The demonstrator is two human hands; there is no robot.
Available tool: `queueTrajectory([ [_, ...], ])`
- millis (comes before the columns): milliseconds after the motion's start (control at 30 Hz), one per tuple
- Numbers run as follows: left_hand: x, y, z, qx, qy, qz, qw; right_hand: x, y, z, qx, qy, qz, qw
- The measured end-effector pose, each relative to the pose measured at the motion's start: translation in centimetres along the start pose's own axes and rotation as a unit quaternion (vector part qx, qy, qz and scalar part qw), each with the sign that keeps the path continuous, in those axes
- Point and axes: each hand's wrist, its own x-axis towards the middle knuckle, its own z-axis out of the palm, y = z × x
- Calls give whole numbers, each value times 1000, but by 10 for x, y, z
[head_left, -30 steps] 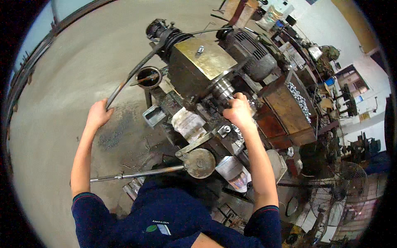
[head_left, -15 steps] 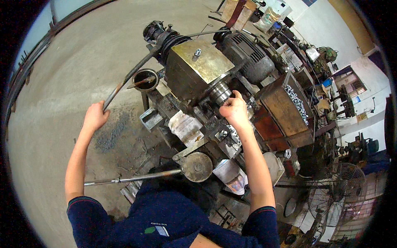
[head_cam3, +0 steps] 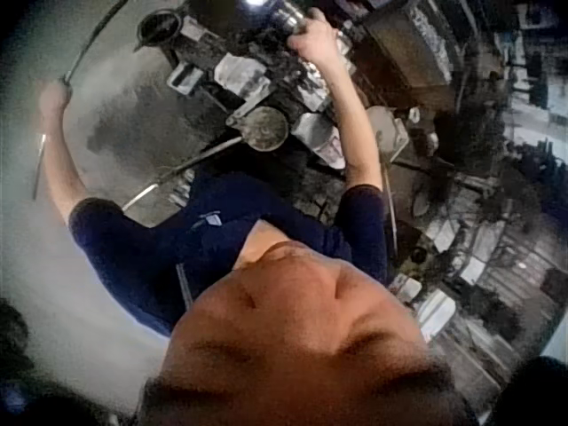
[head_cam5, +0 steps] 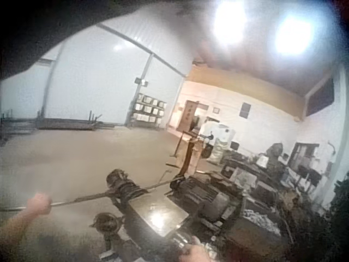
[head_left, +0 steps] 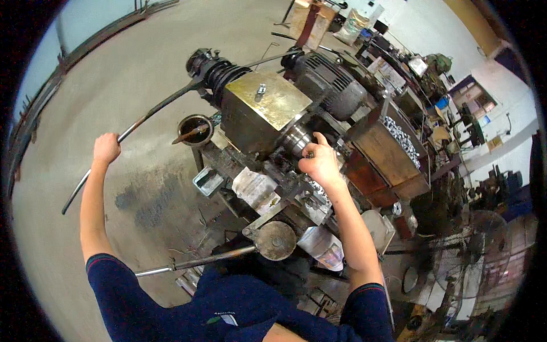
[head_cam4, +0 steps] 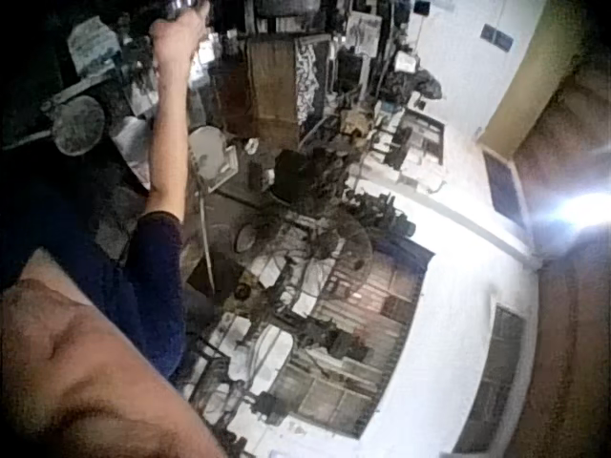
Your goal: The person operates a manual lathe machine by inserting a metal piece into the spindle, pulling levers to engage the mechanism, and placing the finished components into a wire basket.
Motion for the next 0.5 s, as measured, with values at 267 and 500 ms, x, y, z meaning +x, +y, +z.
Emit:
queueTrajectory([
  [267,-29,121,72,-435,138,43,889,-102,48,-70,57,131,-25,989],
  [500,-72,221,166,-89,-256,216,938,-274,124,-108,-58,126,220,966],
])
